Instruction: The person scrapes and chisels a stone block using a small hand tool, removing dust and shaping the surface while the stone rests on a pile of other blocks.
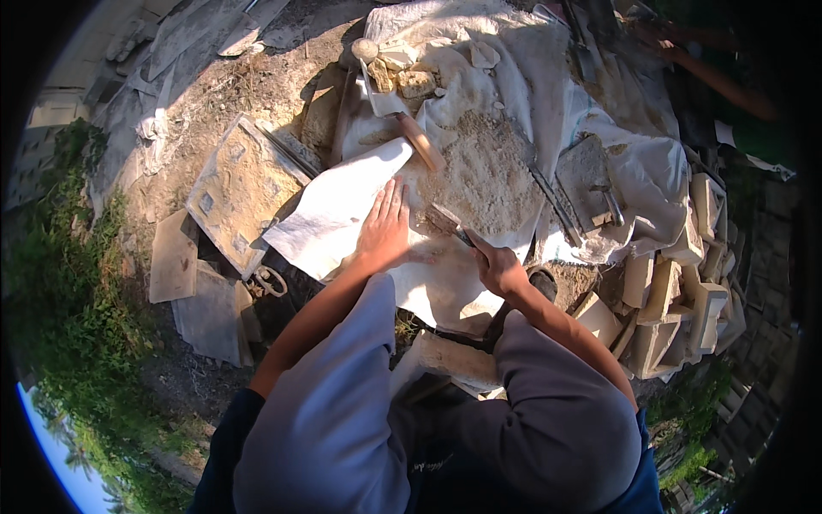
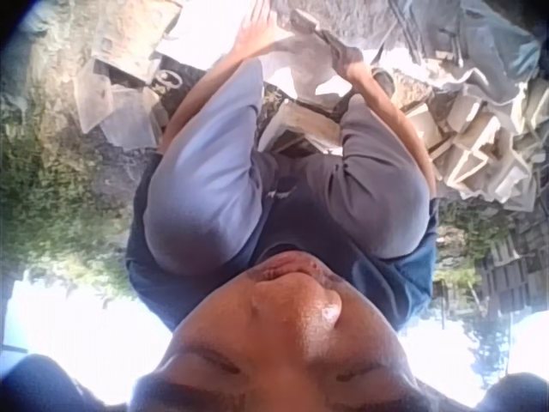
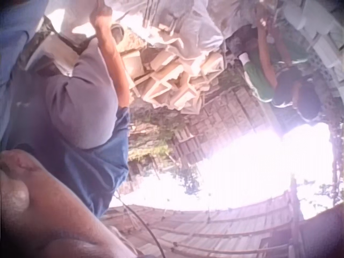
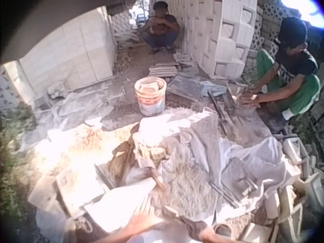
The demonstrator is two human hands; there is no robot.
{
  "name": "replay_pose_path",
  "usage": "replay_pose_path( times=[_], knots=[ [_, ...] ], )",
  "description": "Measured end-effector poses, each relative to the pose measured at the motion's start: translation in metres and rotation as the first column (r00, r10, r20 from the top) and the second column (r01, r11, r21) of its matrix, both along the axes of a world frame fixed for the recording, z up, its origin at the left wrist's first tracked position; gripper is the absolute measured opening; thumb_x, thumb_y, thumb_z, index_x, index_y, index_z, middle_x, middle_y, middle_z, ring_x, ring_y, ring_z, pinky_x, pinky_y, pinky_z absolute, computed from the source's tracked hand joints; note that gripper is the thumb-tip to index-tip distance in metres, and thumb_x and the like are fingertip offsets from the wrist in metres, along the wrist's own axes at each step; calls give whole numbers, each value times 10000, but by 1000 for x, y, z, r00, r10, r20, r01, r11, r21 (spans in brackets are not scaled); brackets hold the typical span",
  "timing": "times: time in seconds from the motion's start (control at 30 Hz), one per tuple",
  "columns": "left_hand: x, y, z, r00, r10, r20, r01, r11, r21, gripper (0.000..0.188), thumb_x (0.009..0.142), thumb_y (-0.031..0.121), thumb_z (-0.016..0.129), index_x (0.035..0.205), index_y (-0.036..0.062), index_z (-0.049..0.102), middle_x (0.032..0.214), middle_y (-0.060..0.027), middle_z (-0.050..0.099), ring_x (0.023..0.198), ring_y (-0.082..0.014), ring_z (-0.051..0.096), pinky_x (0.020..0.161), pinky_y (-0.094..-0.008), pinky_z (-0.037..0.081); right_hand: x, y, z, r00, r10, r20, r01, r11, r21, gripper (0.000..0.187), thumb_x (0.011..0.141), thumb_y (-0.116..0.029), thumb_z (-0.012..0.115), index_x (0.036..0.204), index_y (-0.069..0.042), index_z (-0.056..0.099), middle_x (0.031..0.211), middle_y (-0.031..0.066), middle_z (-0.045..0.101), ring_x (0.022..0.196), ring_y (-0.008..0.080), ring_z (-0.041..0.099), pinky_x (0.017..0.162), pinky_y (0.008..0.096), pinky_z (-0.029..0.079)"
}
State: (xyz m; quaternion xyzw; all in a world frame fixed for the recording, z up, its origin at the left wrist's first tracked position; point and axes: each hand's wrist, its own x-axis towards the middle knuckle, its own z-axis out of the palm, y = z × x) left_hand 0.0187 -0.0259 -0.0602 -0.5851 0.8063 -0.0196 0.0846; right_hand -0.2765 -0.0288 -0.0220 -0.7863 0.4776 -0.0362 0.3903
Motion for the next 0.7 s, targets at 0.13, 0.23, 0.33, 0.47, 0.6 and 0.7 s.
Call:
replay_pose_path(
  times=[0.13, 0.23, 0.33, 0.47, 0.6, 0.7],
  knots=[
    [-13, -4, 26, 971, 105, -216, -48, 966, 254, 1349, 802, 847, 604, 1598, -161, 192, 1725, -295, 138, 1631, -380, 91, 1327, -475, 74, -2, -3, 19, 991, -78, 107, 79, 997, -7, 544, 1053, -217, 557, 1587, -234, 451, 788, 240, 703, 717, 473, 681, 645, 555, 537],
    [-14, -10, 34, 985, 74, -159, -29, 962, 272, 1457, 719, 913, 615, 1605, -154, 168, 1722, -303, 133, 1630, -381, 97, 1327, -471, 75, -6, 7, 25, 970, -101, 223, 121, 989, -79, 536, 1051, -231, 561, 1578, -254, 468, 766, 241, 692, 717, 466, 684, 639, 556, 534],
    [0, -1, 12, 987, 56, -149, -39, 993, 114, 1175, 860, 686, 643, 1589, -151, 256, 1723, -296, 154, 1631, -383, 100, 1330, -467, 76, -7, 8, 15, 997, -35, 73, 41, 996, -82, 540, 1048, -230, 572, 1577, -263, 473, 749, 244, 679, 712, 460, 685, 631, 557, 523],
    [-10, -2, 21, 986, 61, -155, -29, 979, 204, 829, 954, 372, 593, 1553, -149, 355, 1717, -293, 196, 1624, -381, 157, 1329, -469, 108, -8, -1, 23, 999, -21, -37, 21, 1000, 15, 537, 1053, -207, 570, 1578, -259, 471, 771, 250, 684, 733, 463, 692, 646, 561, 516],
    [-8, -5, 20, 985, 41, -165, -22, 993, 114, 804, 954, 350, 593, 1550, -139, 363, 1713, -293, 212, 1623, -368, 175, 1329, -468, 122, -8, 4, 29, 966, -130, 224, 144, 988, -49, 552, 1044, -170, 594, 1576, -259, 476, 781, 243, 690, 746, 465, 697, 650, 554, 525],
    [-5, -3, 16, 978, 46, -206, -22, 993, 119, 787, 962, 324, 575, 1560, -135, 349, 1713, -298, 204, 1623, -372, 170, 1329, -467, 120, -21, 5, 24, 986, 39, -165, -35, 999, 29, 528, 1060, -230, 576, 1575, -296, 480, 780, 229, 695, 735, 451, 702, 645, 543, 542]
  ],
)
